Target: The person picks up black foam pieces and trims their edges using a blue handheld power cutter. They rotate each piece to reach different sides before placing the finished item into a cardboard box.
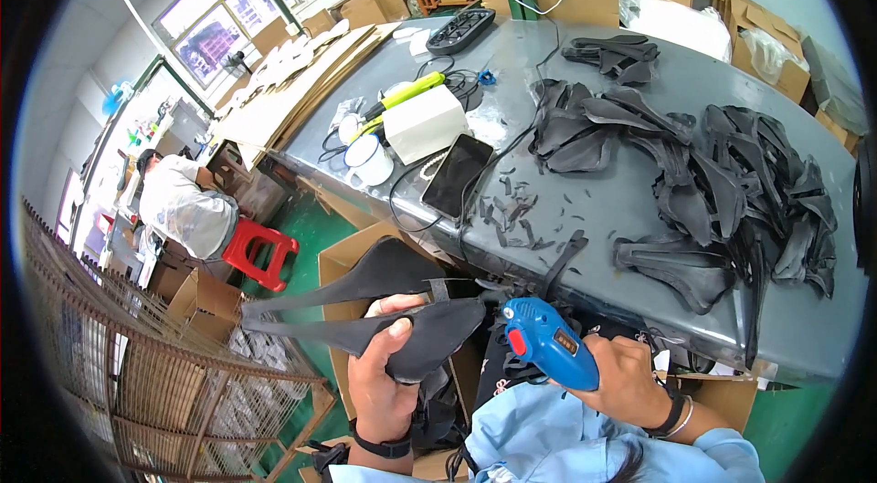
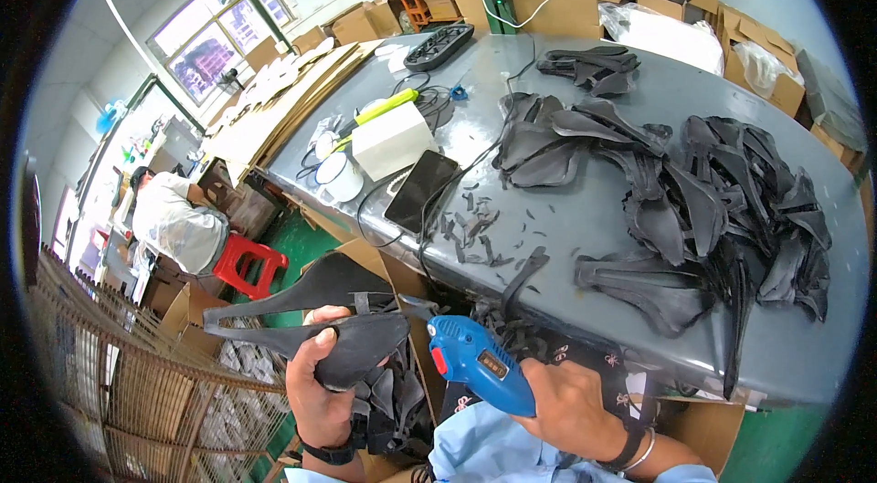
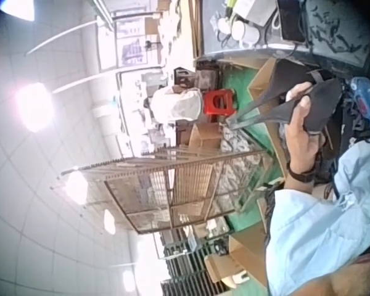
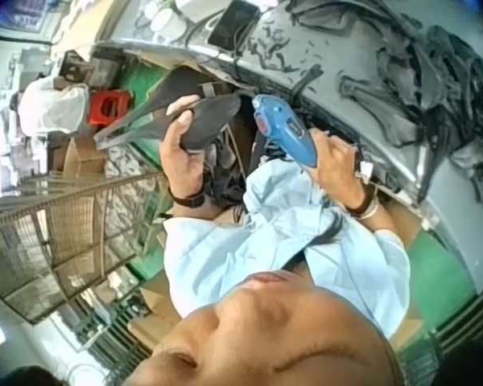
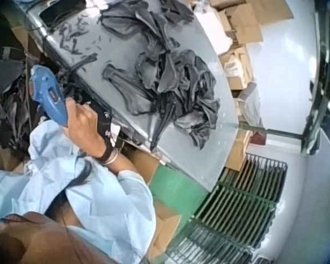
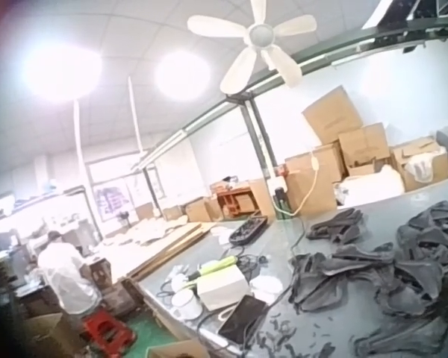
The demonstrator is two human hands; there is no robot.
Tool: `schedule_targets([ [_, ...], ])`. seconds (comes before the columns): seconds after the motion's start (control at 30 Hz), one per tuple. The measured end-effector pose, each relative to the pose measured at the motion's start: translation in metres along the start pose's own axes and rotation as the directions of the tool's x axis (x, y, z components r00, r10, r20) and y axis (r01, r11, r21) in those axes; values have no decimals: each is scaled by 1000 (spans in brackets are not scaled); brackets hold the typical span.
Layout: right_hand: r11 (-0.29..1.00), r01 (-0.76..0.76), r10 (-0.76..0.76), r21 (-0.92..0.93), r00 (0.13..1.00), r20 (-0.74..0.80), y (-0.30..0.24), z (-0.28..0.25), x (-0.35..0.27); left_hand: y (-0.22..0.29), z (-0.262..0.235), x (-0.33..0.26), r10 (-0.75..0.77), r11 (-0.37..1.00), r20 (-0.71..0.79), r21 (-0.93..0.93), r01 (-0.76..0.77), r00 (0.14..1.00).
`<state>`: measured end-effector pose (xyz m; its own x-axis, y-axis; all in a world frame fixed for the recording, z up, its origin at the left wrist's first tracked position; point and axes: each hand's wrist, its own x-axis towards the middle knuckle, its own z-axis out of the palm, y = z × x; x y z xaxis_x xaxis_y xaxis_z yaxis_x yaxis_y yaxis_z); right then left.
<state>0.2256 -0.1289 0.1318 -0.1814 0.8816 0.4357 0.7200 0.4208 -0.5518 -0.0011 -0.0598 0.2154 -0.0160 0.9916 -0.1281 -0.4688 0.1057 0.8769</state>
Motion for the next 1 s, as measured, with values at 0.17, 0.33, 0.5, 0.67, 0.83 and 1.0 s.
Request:
schedule_targets([
  [0.17,999,50,-51,19,997,63,2,3,-4,3,-9,0,-26,999,48,43,24,999],
  [0.33,998,56,-53,-28,994,98,2,1,-6,5,-4,5,-121,982,99,157,105,988],
  [0.5,997,70,-69,-13,992,106,2,4,-9,-7,-8,9,-160,947,149,300,110,976],
  [0.67,998,55,-55,5,994,95,0,13,-2,-36,-34,21,-165,915,72,383,125,984],
  [0.83,995,-99,100,-24,994,51,6,11,3,-103,-124,42,-294,954,-282,-136,266,913],
  [1.0,946,-322,313,43,939,147,1,16,-1,-194,-238,42,-164,889,-710,-408,-210,685],
])
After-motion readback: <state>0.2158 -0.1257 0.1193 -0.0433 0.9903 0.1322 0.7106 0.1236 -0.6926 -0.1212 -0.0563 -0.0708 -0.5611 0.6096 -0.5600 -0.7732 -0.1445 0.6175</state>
